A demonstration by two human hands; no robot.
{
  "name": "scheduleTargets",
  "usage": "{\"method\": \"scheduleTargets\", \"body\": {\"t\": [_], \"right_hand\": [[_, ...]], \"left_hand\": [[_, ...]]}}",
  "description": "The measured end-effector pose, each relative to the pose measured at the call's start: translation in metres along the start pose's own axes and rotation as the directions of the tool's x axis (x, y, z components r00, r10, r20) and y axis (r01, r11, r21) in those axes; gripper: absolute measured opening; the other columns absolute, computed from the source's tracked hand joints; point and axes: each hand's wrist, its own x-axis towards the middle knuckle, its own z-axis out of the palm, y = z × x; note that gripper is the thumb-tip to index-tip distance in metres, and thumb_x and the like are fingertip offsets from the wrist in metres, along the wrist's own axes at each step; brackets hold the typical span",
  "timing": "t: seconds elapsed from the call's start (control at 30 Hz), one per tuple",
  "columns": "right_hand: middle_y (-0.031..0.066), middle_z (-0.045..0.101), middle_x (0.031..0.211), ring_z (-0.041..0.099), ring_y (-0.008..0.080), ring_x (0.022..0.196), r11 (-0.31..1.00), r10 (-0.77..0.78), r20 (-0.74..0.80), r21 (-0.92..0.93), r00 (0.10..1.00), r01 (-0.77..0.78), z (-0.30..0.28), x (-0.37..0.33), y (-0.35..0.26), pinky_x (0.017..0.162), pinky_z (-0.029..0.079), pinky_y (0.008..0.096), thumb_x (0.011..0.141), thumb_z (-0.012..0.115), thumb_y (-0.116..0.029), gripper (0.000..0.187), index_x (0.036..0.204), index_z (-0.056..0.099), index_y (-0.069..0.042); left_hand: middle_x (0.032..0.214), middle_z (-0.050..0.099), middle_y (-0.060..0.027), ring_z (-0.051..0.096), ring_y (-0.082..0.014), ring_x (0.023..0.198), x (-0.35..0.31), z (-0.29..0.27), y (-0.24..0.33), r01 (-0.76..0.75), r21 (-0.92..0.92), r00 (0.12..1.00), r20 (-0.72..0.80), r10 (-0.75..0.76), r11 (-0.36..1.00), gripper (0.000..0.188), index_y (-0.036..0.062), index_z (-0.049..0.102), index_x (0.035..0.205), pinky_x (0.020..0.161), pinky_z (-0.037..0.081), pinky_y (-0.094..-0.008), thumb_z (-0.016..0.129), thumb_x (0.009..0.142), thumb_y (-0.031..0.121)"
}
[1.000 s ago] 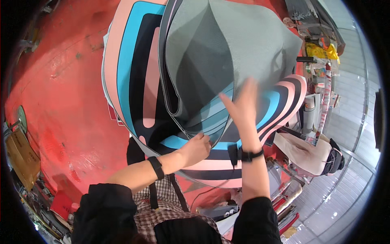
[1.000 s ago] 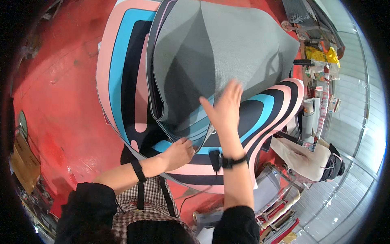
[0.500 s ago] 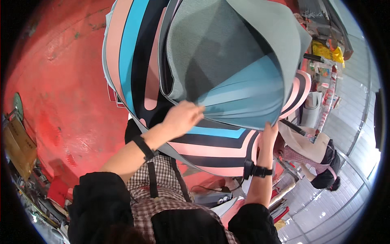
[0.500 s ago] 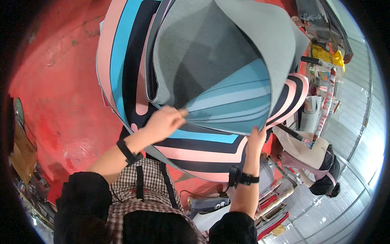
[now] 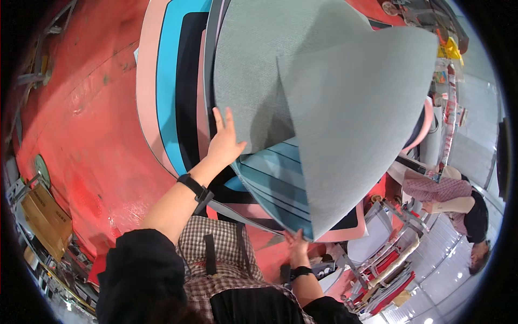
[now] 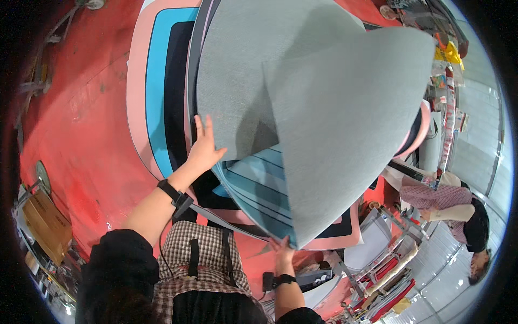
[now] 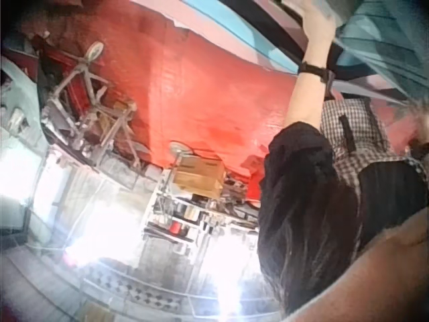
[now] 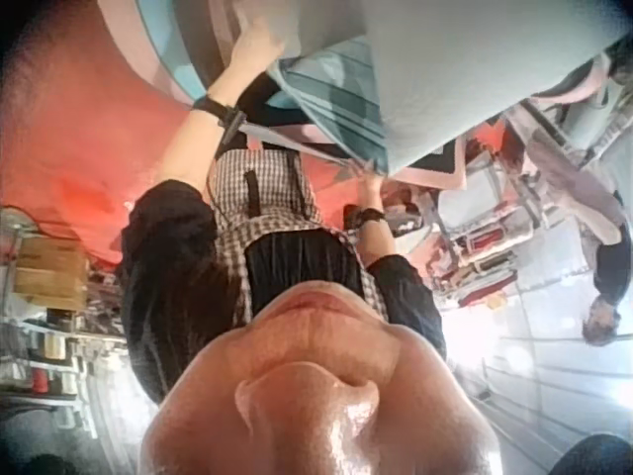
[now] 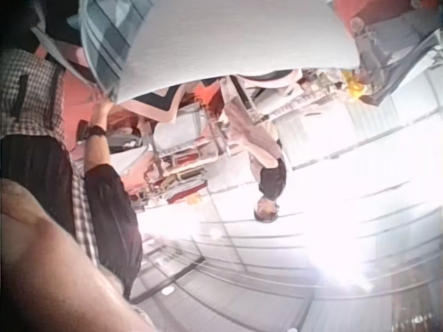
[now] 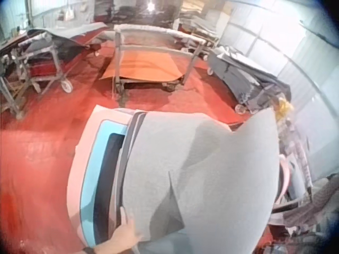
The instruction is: Sorting and stacking various printed rubber or foam mats in a manufacturing facility.
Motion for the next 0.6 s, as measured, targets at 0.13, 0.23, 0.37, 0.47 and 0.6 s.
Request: {"method": "scheduleTargets", "body": {"t": [0.13, 0.23, 0.37, 0.47, 0.6], "right_hand": [[0.0159, 0.059, 0.093, 0.058, 0.0261, 0.086, 0.948, 0.281, 0.098, -0.182, 0.955, -0.261, 0.007, -0.017, 0.036, 0.074, 0.045, 0.0368, 0.087, 0.034, -0.047, 0.051, 0.116, 0.034, -0.005], [0.0162, 0.059, 0.094, 0.058, 0.0263, 0.087, 0.932, 0.335, 0.108, -0.186, 0.936, -0.312, 0.003, -0.032, 0.030, 0.076, 0.045, 0.0369, 0.087, 0.033, -0.048, 0.052, 0.114, 0.037, -0.004], [0.0183, 0.059, 0.096, 0.058, 0.0268, 0.089, 0.898, 0.305, 0.030, -0.341, 0.952, -0.277, -0.007, -0.040, 0.017, 0.078, 0.043, 0.0382, 0.086, 0.033, -0.050, 0.056, 0.106, 0.041, 0.001], [0.0180, 0.060, 0.093, 0.058, 0.0269, 0.089, 0.868, 0.362, 0.040, -0.379, 0.931, -0.321, -0.004, -0.037, 0.018, 0.077, 0.043, 0.0362, 0.085, 0.033, -0.053, 0.059, 0.100, 0.044, 0.003], [0.0172, 0.061, 0.088, 0.059, 0.0268, 0.083, 0.872, 0.399, 0.089, -0.345, 0.912, -0.348, 0.004, -0.035, 0.013, 0.075, 0.045, 0.0359, 0.086, 0.029, -0.054, 0.057, 0.095, 0.047, 0.000]], "left_hand": [[0.128, 0.027, -0.0287, 0.042, -0.0367, 0.111, 0.011, 0.012, -0.016, 0.149, -0.427, 0.963, -0.142, -0.229, 0.892, 0.087, 0.0014, 0.004, 0.133, 0.089, 0.037, -0.0326, 0.062, 0.070, 0.008], [0.121, 0.039, -0.0267, 0.044, -0.0373, 0.108, 0.006, 0.011, -0.017, 0.107, -0.134, 0.982, -0.142, -0.126, 0.985, 0.083, 0.0071, 0.010, 0.134, 0.088, 0.038, -0.0348, 0.062, 0.069, 0.008], [0.116, 0.043, -0.0245, 0.045, -0.0386, 0.104, -0.017, -0.011, -0.010, 0.006, 0.017, 0.990, 0.138, -0.009, 1.000, 0.076, 0.0148, 0.025, 0.131, 0.086, 0.040, -0.0383, 0.064, 0.066, 0.008], [0.100, 0.048, -0.0225, 0.050, -0.0368, 0.093, -0.031, -0.019, -0.012, -0.123, 0.221, 0.964, 0.259, 0.063, 0.967, 0.071, 0.0158, 0.031, 0.129, 0.080, 0.042, -0.0399, 0.064, 0.066, 0.007], [0.084, 0.050, -0.0156, 0.054, -0.0299, 0.078, -0.027, -0.023, -0.028, -0.346, 0.513, 0.932, 0.283, 0.225, 0.786, 0.066, 0.0159, 0.035, 0.126, 0.072, 0.042, -0.0398, 0.061, 0.067, 0.005]]}}
